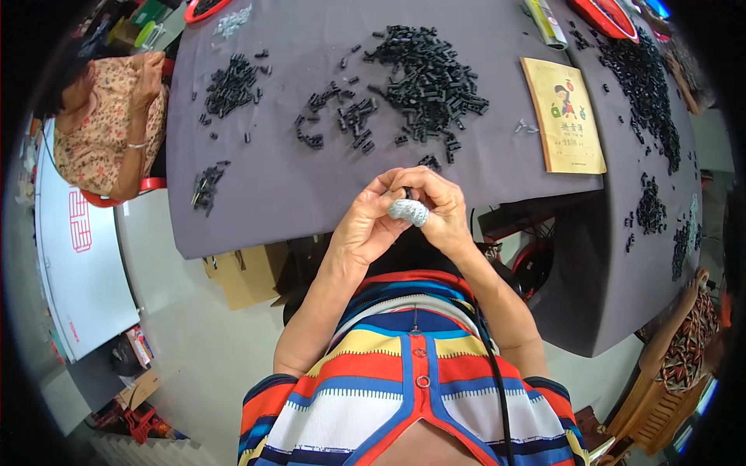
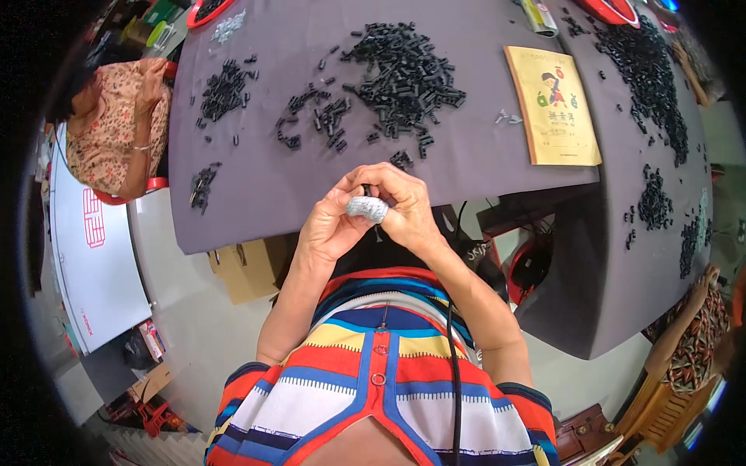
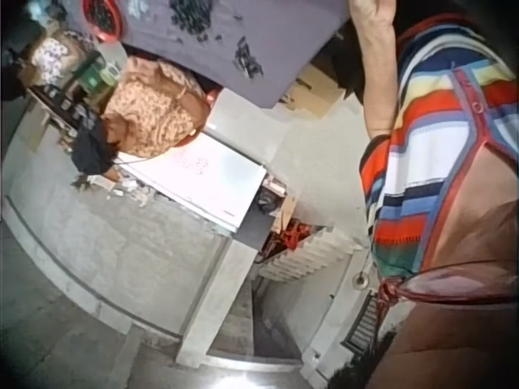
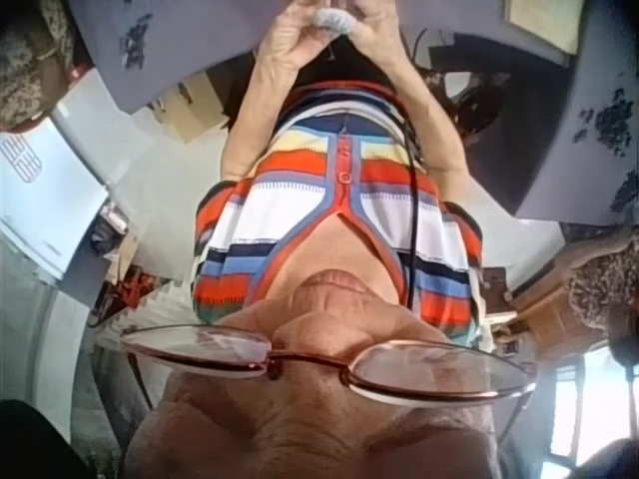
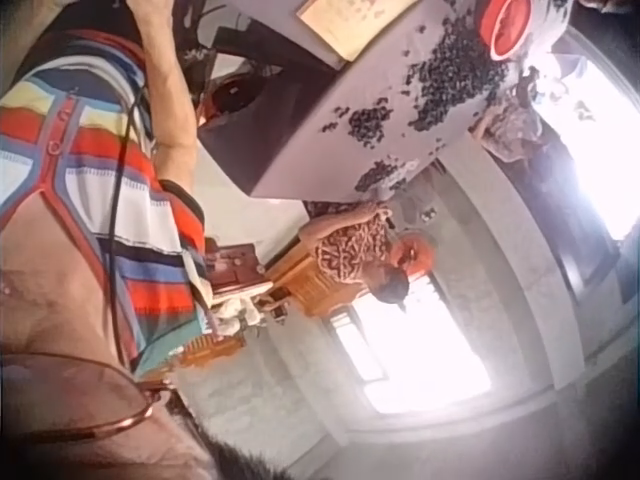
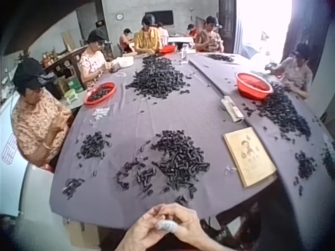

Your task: Manually assembling small black plastic components into a container at a workshop table.

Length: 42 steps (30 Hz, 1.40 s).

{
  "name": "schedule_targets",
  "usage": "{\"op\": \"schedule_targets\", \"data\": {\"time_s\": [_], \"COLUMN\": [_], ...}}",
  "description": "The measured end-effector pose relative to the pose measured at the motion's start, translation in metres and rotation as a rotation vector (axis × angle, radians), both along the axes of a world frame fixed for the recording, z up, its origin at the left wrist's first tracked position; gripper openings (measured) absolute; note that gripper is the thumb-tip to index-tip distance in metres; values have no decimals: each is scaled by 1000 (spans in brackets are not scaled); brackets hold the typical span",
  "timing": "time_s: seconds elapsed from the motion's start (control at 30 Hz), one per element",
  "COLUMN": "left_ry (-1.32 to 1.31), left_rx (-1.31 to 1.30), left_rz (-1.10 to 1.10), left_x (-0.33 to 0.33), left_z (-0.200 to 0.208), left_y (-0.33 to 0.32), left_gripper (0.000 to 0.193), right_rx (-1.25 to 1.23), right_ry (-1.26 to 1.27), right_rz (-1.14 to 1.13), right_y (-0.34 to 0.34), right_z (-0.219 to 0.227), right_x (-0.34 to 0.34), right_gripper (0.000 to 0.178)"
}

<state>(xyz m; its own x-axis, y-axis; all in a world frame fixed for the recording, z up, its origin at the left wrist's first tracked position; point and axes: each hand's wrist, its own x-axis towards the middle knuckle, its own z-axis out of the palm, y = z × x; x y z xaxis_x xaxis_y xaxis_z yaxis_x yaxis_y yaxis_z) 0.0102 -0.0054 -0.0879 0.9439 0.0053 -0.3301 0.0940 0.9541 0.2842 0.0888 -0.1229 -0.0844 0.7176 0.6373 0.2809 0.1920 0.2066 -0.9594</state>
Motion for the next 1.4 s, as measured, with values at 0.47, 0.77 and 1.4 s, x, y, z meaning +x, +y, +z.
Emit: {"op": "schedule_targets", "data": {"time_s": [0.47,0.77,1.4], "left_ry": [4,7,148], "left_rx": [140,156,1680], "left_rz": [68,106,126], "left_x": [6,2,66], "left_z": [-12,-9,7], "left_y": [31,26,24], "left_gripper": [16,13,16], "right_rx": [-652,-871,-467], "right_ry": [-607,-965,-542], "right_rz": [-580,-461,-414], "right_y": [-90,-91,-38], "right_z": [9,6,-14], "right_x": [86,136,74], "right_gripper": [32,21,29]}}
